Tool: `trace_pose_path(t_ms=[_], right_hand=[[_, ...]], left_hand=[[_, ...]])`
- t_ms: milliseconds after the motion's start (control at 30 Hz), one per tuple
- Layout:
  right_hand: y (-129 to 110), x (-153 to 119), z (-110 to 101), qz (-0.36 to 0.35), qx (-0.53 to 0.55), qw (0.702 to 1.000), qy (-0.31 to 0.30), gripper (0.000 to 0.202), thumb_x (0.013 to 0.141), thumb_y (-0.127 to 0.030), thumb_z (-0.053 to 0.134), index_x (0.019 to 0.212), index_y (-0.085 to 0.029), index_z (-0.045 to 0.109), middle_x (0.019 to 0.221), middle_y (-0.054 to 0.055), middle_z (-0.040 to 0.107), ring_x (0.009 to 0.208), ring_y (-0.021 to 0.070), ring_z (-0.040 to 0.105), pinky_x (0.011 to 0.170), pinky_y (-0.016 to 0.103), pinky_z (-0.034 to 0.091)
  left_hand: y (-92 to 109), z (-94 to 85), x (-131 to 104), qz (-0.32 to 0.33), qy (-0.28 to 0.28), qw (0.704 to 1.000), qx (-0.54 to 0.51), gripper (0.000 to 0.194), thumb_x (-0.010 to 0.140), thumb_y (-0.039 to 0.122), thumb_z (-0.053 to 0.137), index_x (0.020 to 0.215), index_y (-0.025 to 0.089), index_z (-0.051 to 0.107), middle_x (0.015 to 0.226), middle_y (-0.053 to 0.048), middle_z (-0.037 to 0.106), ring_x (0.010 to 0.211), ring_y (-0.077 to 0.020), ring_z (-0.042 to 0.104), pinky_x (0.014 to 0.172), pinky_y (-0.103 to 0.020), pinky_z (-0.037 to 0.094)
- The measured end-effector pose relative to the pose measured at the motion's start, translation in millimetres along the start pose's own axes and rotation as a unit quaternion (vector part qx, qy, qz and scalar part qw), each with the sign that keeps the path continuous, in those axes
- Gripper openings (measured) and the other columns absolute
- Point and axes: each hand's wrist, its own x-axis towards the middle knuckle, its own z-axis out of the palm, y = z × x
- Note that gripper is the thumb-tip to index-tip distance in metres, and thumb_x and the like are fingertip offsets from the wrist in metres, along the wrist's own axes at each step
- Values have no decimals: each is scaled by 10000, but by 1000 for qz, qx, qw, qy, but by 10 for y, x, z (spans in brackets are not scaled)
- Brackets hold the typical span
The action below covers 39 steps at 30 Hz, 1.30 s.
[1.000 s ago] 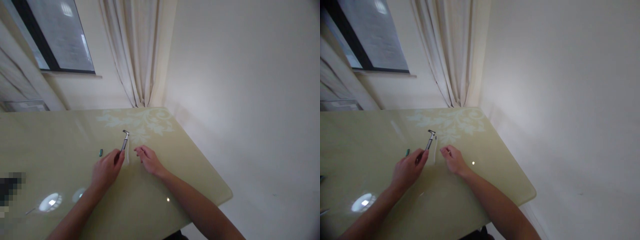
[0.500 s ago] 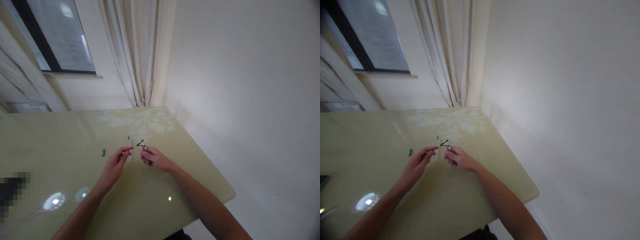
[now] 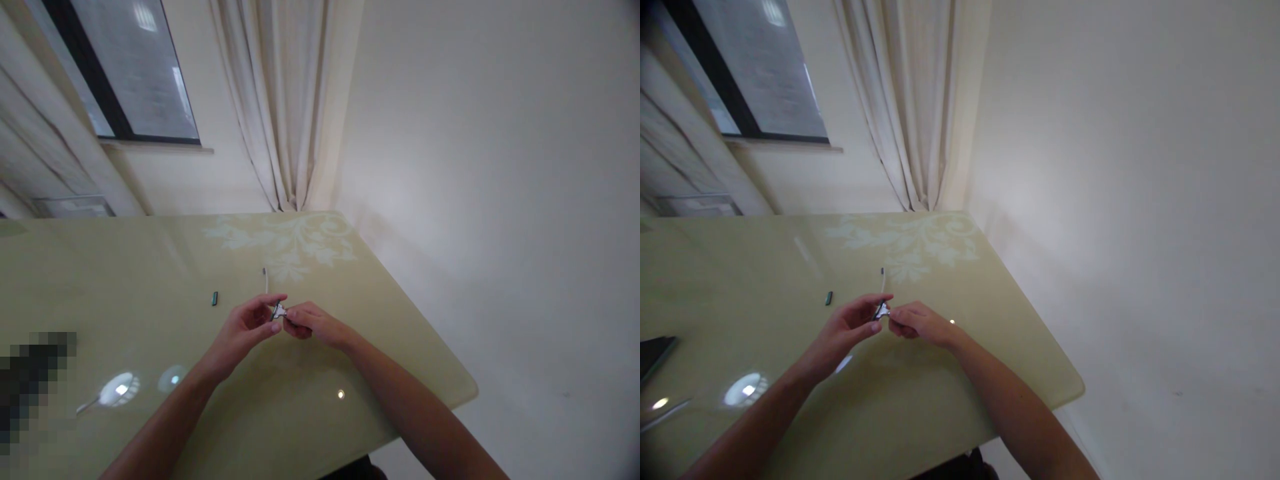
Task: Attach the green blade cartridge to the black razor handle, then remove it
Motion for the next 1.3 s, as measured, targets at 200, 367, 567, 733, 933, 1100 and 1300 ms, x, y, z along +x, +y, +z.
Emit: trace_pose_path(t_ms=[200,367,567,733,933,1100,1300], right_hand=[[7,-14,-11,9,-4,1000,6,569,957,-665,568,659,-184,503,556,-67,364,506,86,265,519,275,179],[-9,-17,-9,-7,-12,1000,10,583,957,-662,575,632,-188,475,553,-71,349,501,80,255,517,275,175],[-30,-17,-3,-4,-20,1000,12,595,941,-683,584,629,-187,478,555,-67,369,505,79,276,523,275,189],[-10,-18,-10,-2,-19,1000,15,583,949,-664,590,632,-188,479,563,-67,366,513,83,273,526,276,187],[-8,-19,-3,-12,-44,998,31,599,951,-680,571,618,-194,463,564,-63,351,528,91,271,537,279,191],[-10,-18,5,-24,-67,996,50,609,956,-681,562,605,-196,453,569,-56,357,542,97,283,548,279,204],[-3,-14,15,-34,-89,994,51,599,974,-665,537,614,-194,453,587,-48,375,557,101,306,563,283,229]], left_hand=[[-61,2,11,3,9,1000,-25,497,677,332,939,1136,217,788,839,-26,677,777,-153,597,682,-246,471],[-66,22,2,-3,18,999,-42,493,649,304,954,1111,229,799,821,-12,667,764,-139,583,675,-231,462],[-85,25,-4,-10,29,999,-38,491,625,304,961,1081,214,802,827,-25,673,768,-151,586,667,-242,466],[-74,22,-3,-20,32,999,-31,507,630,293,956,1108,221,801,818,-22,669,757,-150,571,646,-238,447],[-39,54,-9,-1,47,999,-21,481,614,289,958,1063,204,808,771,-10,635,699,-131,531,609,-232,425],[-50,72,-14,27,65,997,-1,465,629,289,953,1059,203,799,775,2,608,695,-124,521,630,-237,438],[-96,23,-9,36,98,995,2,484,682,329,932,1128,213,784,820,-11,632,734,-138,559,661,-246,458]])
